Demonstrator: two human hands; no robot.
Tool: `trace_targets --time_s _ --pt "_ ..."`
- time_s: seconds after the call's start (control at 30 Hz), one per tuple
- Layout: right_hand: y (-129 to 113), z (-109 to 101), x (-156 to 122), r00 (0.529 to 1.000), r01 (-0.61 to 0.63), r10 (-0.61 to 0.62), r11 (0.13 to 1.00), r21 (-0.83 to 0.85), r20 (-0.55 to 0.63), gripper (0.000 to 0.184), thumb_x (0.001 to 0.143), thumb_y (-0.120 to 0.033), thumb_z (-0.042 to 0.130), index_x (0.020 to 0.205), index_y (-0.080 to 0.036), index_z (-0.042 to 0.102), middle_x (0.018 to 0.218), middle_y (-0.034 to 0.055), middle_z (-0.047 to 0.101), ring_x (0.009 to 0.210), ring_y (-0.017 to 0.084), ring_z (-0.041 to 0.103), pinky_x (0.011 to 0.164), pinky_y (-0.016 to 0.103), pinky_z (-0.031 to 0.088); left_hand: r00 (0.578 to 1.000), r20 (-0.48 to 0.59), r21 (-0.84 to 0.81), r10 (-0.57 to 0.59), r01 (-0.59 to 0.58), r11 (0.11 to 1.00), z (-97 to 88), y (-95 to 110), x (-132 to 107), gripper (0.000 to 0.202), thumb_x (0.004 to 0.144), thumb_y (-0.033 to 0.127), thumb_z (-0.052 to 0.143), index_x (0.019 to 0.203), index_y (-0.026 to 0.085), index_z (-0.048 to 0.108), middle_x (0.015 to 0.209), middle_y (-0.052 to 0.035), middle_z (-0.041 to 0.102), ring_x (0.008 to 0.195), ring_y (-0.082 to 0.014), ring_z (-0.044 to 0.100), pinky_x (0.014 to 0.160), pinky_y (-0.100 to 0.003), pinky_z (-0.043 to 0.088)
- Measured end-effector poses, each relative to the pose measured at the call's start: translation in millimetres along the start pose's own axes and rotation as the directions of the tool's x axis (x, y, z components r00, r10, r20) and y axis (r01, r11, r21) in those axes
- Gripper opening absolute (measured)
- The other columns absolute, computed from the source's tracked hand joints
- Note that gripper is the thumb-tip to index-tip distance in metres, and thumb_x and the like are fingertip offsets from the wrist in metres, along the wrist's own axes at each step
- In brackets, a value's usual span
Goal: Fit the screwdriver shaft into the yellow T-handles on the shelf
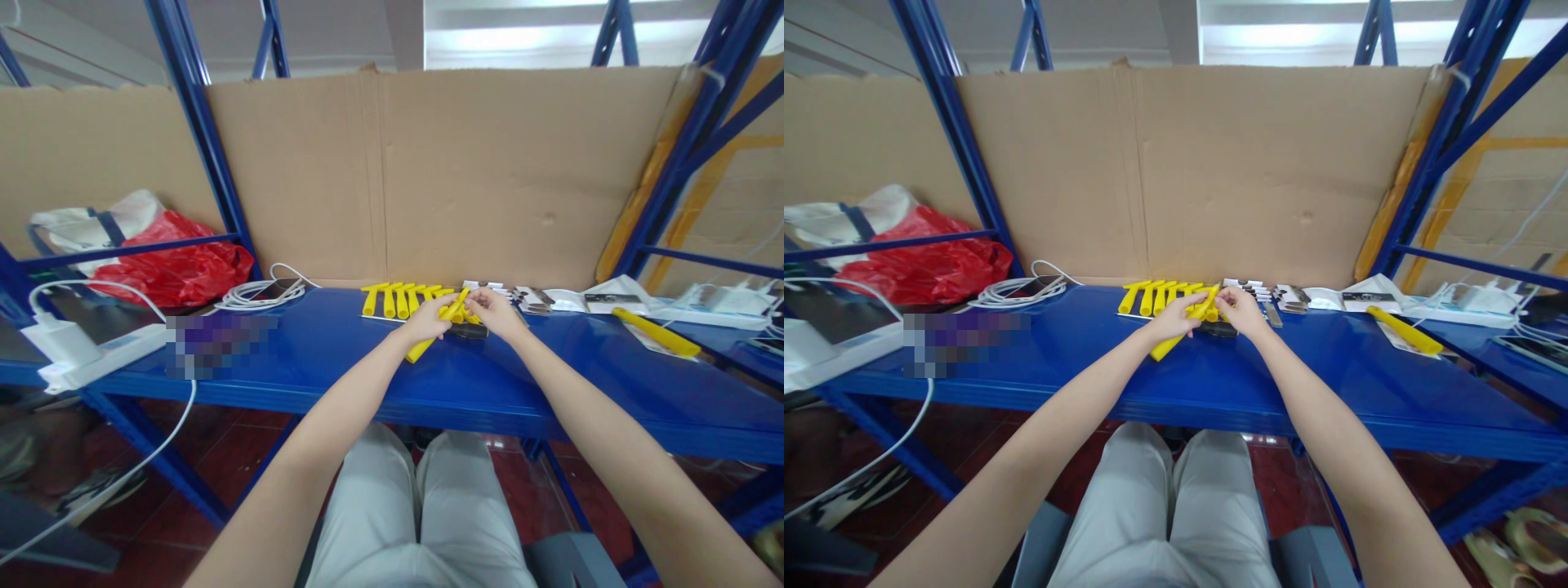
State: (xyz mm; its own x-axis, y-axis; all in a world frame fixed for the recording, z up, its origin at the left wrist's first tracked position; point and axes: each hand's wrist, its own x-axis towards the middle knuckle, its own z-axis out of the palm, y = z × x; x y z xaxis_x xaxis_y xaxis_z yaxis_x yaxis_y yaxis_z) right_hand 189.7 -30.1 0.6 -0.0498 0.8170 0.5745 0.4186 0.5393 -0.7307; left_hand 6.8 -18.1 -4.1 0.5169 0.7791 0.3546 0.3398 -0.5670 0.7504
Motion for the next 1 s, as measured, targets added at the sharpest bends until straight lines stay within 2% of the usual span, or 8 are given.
trace_targets --time_s 0.17,0.3,0.43,0.5,0.6,0.67,0.8,1.0 --pt "-3 1 -1 1.0 -0.011 0.011 1.0 0.016 0.012 0.016 0.074 -0.033 0.066 0.071 -0.022 0.054 0.065 -0.0005 0.059 0.062 0.015 0.058 0.068 0.031 0.052 1.0 -0.009 -0.023 -0.004 0.004 1.0 0.5 3 -1 0.076 0.073 0.002 0.06 0.145 0.024 0.049 0.152 -0.014 0.044 0.079 -0.0169 0.07 0.062 -0.029 0.061" --pt "-1 1 1 0.999 -0.029 0.029 1.0 -0.008 0.018 0.012 0.074 -0.029 0.062 0.07 -0.022 0.053 0.064 -0.0011 0.058 0.059 0.014 0.056 0.066 0.03 0.05 0.997 -0.059 -0.067 -0.058 0.054 0.996 0.5 4 -1 0.077 0.072 0.002 0.063 0.145 0.022 0.049 0.148 -0.015 0.049 0.083 -0.0182 0.07 0.064 -0.028 0.061" --pt "9 -15 6 0.995 -0.076 0.063 0.981 -0.178 -0.076 0.011 0.074 -0.024 0.062 0.068 -0.022 0.053 0.064 0.0003 0.059 0.065 0.016 0.058 0.07 0.029 0.049 0.991 -0.081 -0.128 -0.109 0.098 0.987 -0.1 4 3 0.08 0.071 -0.003 0.059 0.147 0.02 0.046 0.148 -0.0159 0.049 0.092 -0.0224 0.071 0.064 -0.028 0.062" --pt "18 -30 8 0.987 -0.133 0.09 0.926 -0.355 -0.133 0.014 0.074 -0.02 0.06 0.064 -0.022 0.051 0.062 0.0014 0.06 0.07 0.018 0.061 0.073 0.03 0.048 0.986 -0.081 -0.18 -0.143 0.127 0.976 0.0 5 4 0.081 0.071 -0.004 0.058 0.148 0.018 0.044 0.15 -0.017 0.047 0.098 -0.0245 0.07 0.065 -0.029 0.062" --pt "30 -53 7 0.974 -0.226 0.181 0.785 -0.576 -0.135 0.021 0.072 -0.015 0.059 0.056 -0.023 0.049 0.058 0.003 0.06 0.072 0.021 0.064 0.073 0.03 0.048 0.98 -0.09 -0.268 -0.176 0.146 0.952 0.1 7 6 0.084 0.07 -0.005 0.057 0.15 0.016 0.039 0.15 -0.0183 0.046 0.108 -0.0274 0.067 0.065 -0.029 0.062" --pt "37 -64 6 0.966 -0.251 0.228 0.702 -0.667 -0.123 0.025 0.071 -0.013 0.06 0.053 -0.024 0.047 0.057 0.0041 0.061 0.073 0.022 0.065 0.071 0.03 0.049 0.976 -0.099 -0.307 -0.196 0.158 0.939 -0.3 8 7 0.086 0.07 -0.006 0.057 0.15 0.016 0.038 0.15 -0.0188 0.046 0.11 -0.0281 0.066 0.065 -0.03 0.062" --pt "44 -71 3 0.952 -0.268 0.285 0.608 -0.747 -0.109 0.026 0.069 -0.012 0.062 0.051 -0.024 0.048 0.06 0.0053 0.064 0.076 0.023 0.067 0.07 0.029 0.049 0.964 -0.115 -0.334 -0.238 0.188 0.923 -1.7 9 7 0.086 0.069 -0.003 0.063 0.149 0.018 0.04 0.147 -0.019 0.049 0.105 -0.0283 0.068 0.065 -0.03 0.063" --pt "44 -68 2 0.946 -0.252 0.315 0.566 -0.785 -0.077 0.027 0.069 -0.011 0.061 0.05 -0.024 0.047 0.059 0.005 0.063 0.075 0.023 0.067 0.069 0.029 0.05 0.961 -0.116 -0.351 -0.25 0.196 0.915 -2.7 14 5 0.083 0.069 -0.004 0.06 0.147 0.018 0.043 0.146 -0.0191 0.05 0.097 -0.0256 0.071 0.06 -0.027 0.061"
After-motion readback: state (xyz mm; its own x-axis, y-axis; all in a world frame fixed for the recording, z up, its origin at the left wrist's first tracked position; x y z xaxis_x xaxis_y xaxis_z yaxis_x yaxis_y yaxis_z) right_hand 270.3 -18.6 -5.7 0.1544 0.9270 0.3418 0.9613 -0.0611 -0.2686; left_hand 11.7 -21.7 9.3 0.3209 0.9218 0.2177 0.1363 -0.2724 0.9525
